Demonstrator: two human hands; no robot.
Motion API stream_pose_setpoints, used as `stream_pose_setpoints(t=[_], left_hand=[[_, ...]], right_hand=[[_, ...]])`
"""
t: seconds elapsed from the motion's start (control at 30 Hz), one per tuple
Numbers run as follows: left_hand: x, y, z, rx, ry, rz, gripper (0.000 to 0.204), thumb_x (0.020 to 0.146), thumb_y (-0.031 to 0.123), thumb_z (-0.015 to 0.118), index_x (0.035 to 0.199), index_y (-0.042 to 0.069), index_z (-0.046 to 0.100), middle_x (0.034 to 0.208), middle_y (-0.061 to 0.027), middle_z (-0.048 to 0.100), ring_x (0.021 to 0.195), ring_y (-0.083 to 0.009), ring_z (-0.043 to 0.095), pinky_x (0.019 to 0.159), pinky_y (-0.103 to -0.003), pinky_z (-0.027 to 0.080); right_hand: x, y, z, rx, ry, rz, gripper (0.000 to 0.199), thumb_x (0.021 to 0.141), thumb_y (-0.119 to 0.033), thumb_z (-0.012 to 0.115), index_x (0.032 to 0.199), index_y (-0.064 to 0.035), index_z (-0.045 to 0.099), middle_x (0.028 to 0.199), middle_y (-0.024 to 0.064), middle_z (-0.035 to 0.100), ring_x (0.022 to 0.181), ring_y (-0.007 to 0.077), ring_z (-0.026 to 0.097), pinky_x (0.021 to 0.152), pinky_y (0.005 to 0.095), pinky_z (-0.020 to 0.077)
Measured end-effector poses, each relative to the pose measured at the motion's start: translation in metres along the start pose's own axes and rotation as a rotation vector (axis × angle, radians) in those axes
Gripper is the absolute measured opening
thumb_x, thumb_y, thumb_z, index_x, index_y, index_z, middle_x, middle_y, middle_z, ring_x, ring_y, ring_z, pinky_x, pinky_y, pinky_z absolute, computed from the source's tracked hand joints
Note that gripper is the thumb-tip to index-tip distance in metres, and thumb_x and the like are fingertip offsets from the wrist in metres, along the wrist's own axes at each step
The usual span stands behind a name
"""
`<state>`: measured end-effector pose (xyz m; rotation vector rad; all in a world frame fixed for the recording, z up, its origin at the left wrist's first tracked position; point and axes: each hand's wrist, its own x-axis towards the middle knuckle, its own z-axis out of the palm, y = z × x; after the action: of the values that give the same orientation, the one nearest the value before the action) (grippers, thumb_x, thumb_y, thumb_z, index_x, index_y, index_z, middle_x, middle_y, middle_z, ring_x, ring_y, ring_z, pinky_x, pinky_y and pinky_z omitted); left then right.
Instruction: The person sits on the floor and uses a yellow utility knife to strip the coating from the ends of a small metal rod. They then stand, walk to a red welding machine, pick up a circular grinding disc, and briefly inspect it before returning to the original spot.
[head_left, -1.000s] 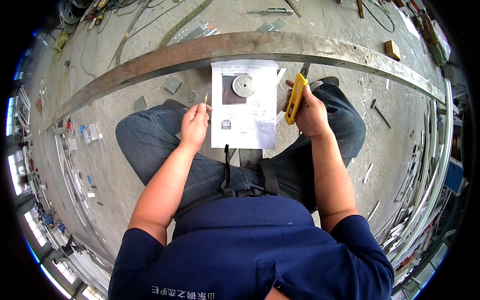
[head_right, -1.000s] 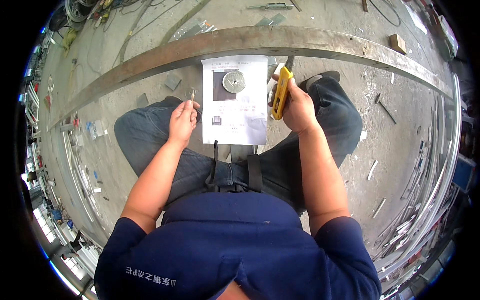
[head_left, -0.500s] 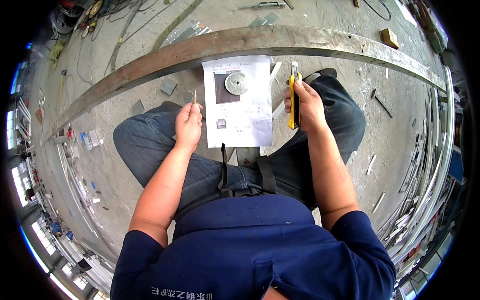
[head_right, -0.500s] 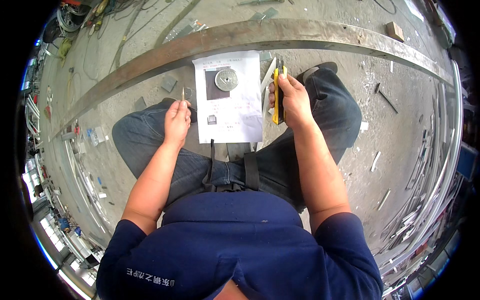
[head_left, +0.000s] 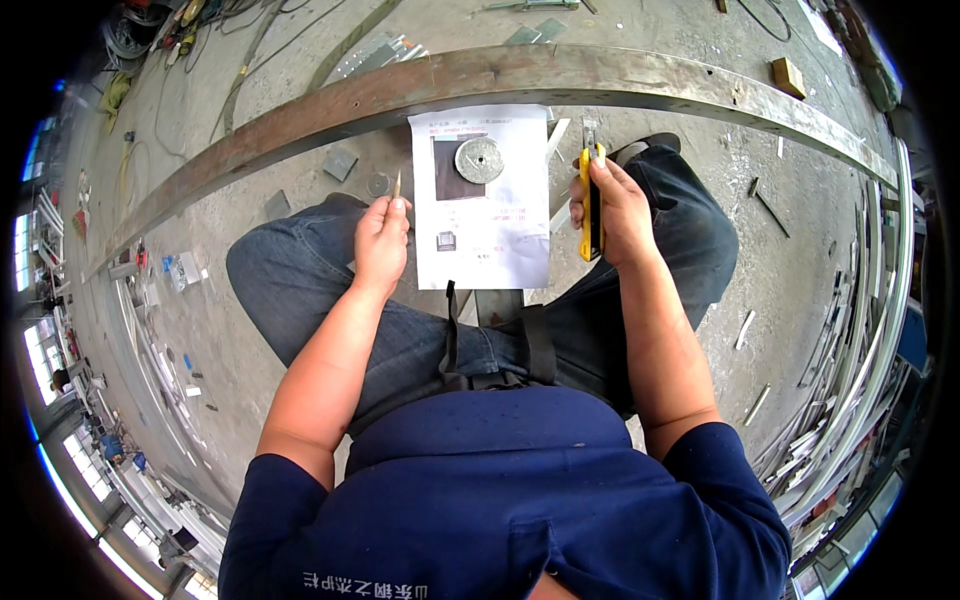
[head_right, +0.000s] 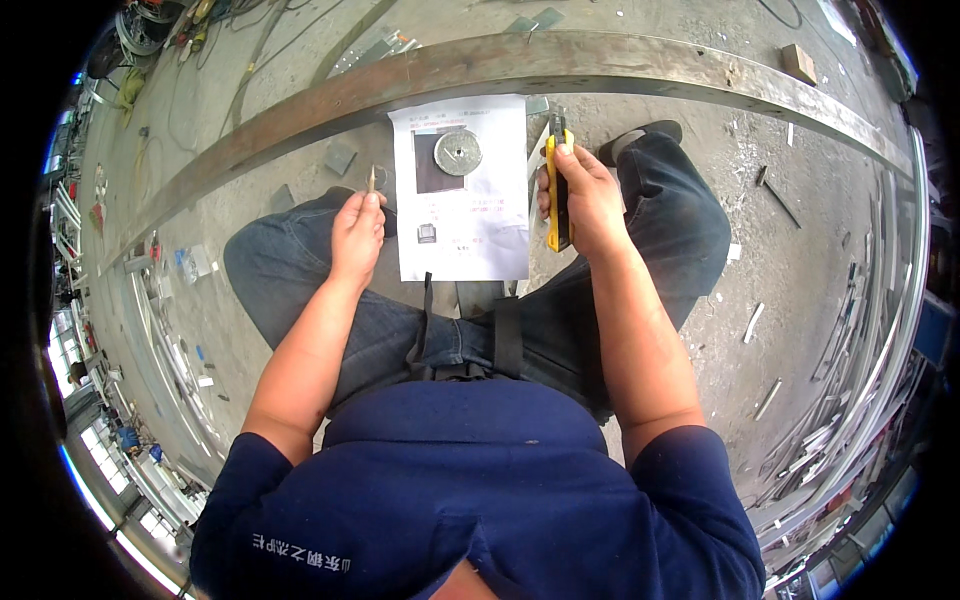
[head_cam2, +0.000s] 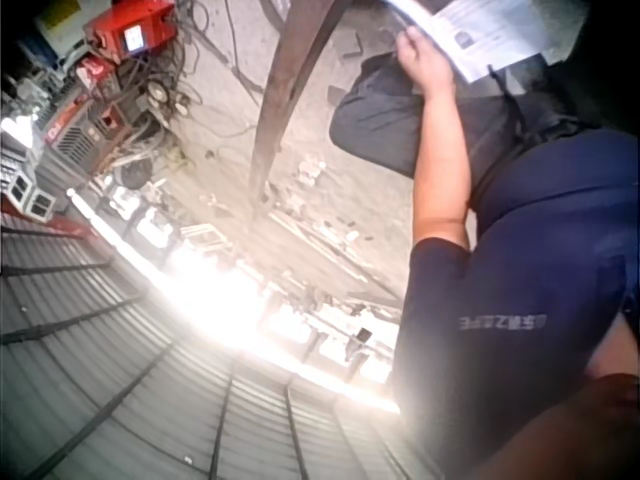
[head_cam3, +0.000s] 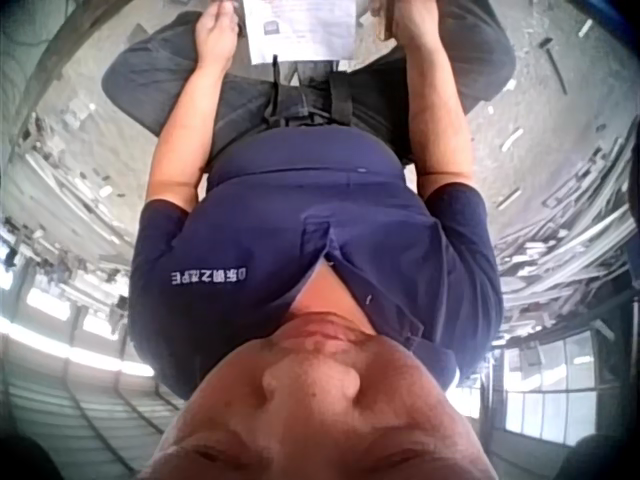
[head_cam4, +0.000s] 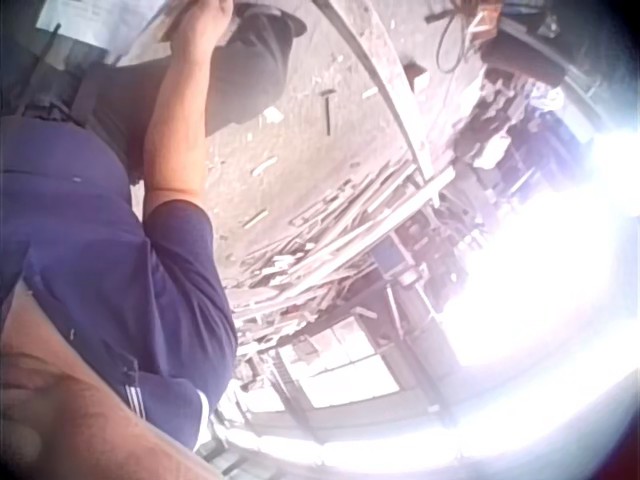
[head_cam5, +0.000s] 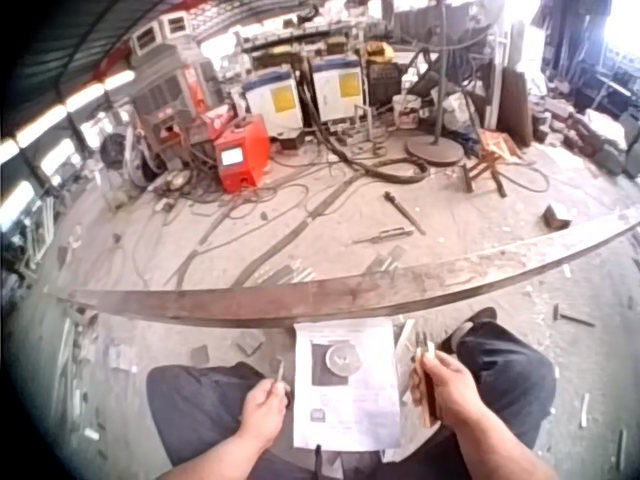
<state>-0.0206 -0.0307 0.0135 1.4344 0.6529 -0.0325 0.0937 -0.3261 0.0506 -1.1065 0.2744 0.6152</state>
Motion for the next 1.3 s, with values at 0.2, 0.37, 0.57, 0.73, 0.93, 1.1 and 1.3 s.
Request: stream_pose_setpoints(t=[0.2, 0.37, 0.57, 0.73, 0.93, 1.1, 1.3], left_hand=[[0.001, -0.003, -0.003, 0.057, 0.003, -0.003, 0.022, 0.106, 0.027, 0.051, 0.099, 0.008, 0.059, 0.066, 0.0081, 0.042, 0.055, -0.0019, 0.036, 0.048, -0.019, 0.029], [0.001, -0.004, 0.001, 0.023, -0.035, -0.021, 0.021, 0.106, 0.026, 0.052, 0.098, 0.007, 0.059, 0.066, 0.0079, 0.042, 0.054, -0.0020, 0.036, 0.048, -0.019, 0.029], [-0.002, -0.002, 0.005, 0.019, -0.086, -0.015, 0.020, 0.105, 0.024, 0.053, 0.099, 0.006, 0.060, 0.066, 0.0079, 0.042, 0.054, -0.0024, 0.036, 0.048, -0.019, 0.029], [-0.001, -0.007, 0.005, 0.037, -0.074, 0.006, 0.020, 0.105, 0.024, 0.053, 0.100, 0.006, 0.060, 0.066, 0.0083, 0.042, 0.055, -0.0022, 0.035, 0.049, -0.020, 0.027], [0.000, -0.006, 0.003, 0.032, -0.083, -0.031, 0.021, 0.105, 0.025, 0.053, 0.100, 0.006, 0.059, 0.065, 0.0070, 0.043, 0.053, -0.0027, 0.035, 0.048, -0.020, 0.029], [0.000, 0.008, 0.001, -0.067, -0.070, -0.107, 0.021, 0.105, 0.026, 0.053, 0.100, 0.006, 0.059, 0.065, 0.0057, 0.043, 0.051, -0.0035, 0.036, 0.046, -0.020, 0.031], [0.002, -0.003, 0.002, -0.108, -0.066, -0.100, 0.020, 0.105, 0.027, 0.054, 0.099, 0.008, 0.059, 0.064, 0.0071, 0.041, 0.049, -0.0014, 0.035, 0.042, -0.018, 0.030]], right_hand=[[-0.003, 0.004, 0.010, -0.004, -0.157, -0.020, 0.029, 0.106, -0.032, 0.049, 0.107, -0.0039, 0.057, 0.077, 0.0039, 0.058, 0.058, 0.0127, 0.055, 0.053, 0.0267, 0.0465], [-0.004, 0.004, 0.007, -0.016, -0.195, 0.061, 0.028, 0.106, -0.031, 0.050, 0.110, -0.0046, 0.056, 0.078, 0.0043, 0.057, 0.059, 0.0133, 0.053, 0.054, 0.0270, 0.0466], [-0.007, 0.005, 0.009, 0.081, -0.302, 0.153, 0.030, 0.104, -0.029, 0.054, 0.117, -0.0022, 0.057, 0.079, 0.0058, 0.058, 0.063, 0.0154, 0.057, 0.057, 0.0293, 0.0484], [-0.006, 0.010, 0.009, 0.021, -0.338, 0.170, 0.029, 0.103, -0.027, 0.055, 0.117, -0.0019, 0.057, 0.080, 0.0053, 0.059, 0.064, 0.0152, 0.058, 0.058, 0.0289, 0.0493], [-0.005, 0.008, 0.011, -0.016, -0.305, 0.152, 0.032, 0.104, -0.029, 0.053, 0.119, -0.0012, 0.056, 0.082, 0.0063, 0.059, 0.064, 0.0153, 0.057, 0.057, 0.0278, 0.0491], [-0.011, -0.001, 0.005, 0.273, -0.415, -0.037, 0.035, 0.097, -0.034, 0.061, 0.115, -0.0048, 0.053, 0.077, 0.0022, 0.053, 0.061, 0.0141, 0.056, 0.095, 0.0480, 0.0501], [-0.106, -0.112, 0.048, 0.373, -1.071, -0.671, 0.017, 0.095, -0.019, 0.064, 0.082, -0.0104, 0.056, 0.054, 0.0014, 0.052, 0.047, 0.0143, 0.053, 0.099, 0.0580, 0.0414]])
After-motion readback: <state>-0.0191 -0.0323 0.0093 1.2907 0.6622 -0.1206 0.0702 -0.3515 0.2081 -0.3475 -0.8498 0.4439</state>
